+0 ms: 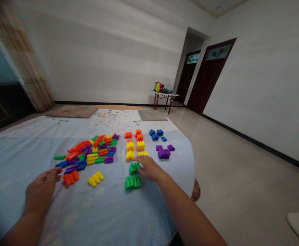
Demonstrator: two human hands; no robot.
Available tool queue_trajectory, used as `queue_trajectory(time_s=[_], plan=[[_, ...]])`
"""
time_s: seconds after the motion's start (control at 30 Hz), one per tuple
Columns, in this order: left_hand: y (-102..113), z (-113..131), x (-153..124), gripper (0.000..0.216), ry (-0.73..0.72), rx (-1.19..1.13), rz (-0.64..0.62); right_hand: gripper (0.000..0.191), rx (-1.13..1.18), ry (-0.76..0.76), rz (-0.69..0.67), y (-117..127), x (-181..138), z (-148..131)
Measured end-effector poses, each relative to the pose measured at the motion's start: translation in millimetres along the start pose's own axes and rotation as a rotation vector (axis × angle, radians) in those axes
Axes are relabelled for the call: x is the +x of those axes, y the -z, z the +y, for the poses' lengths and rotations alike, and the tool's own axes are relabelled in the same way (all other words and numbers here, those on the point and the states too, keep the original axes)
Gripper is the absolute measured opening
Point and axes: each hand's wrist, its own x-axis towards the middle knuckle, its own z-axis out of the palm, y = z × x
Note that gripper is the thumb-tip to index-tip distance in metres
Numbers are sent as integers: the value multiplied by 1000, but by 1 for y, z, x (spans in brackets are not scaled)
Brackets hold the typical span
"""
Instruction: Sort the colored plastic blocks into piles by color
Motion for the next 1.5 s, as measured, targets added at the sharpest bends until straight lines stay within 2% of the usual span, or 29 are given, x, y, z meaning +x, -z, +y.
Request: queue_trajectory(time_s=[0.1,0.17,0.37,0.53,0.67,0.8,0.87,1.03,1.13,1.2,1.33,1.4,1.5], plan=[[-1,-3,2,34,1,-23,-9,43,55,26,158,2,-7,-16],[-2,-6,3,34,-4,-42,-14,37,117,55,205,-2,-11,-36],[-5,-14,4,37,-30,-91,7,32,196,118,42,-41,-5,-102],[-3,-11,3,37,-35,-93,4,39,113,34,-16,-79,24,-131],[-1,-8,2,36,-27,-87,6,48,-15,-48,-7,-99,45,-134],[0,-6,1,35,-16,-95,2,35,-86,-62,-4,-104,52,-127],[1,-5,0,34,-7,-97,-3,31,-91,-10,-47,-99,48,-124],[2,1,-3,34,9,-97,-13,30,-55,224,-273,-72,20,-121],[2,3,-4,34,5,-91,-12,27,-24,285,-287,-63,1,-121],[2,3,-4,34,6,-89,-12,26,-10,256,-212,-64,-7,-123],[0,-3,-2,35,10,-77,-5,46,-46,18,-46,-77,-12,-129],[0,-5,-1,35,7,-67,-1,46,-68,-44,-58,-81,-13,-130],[0,-6,1,37,1,-55,-1,42,-42,30,-128,-75,-18,-127]])
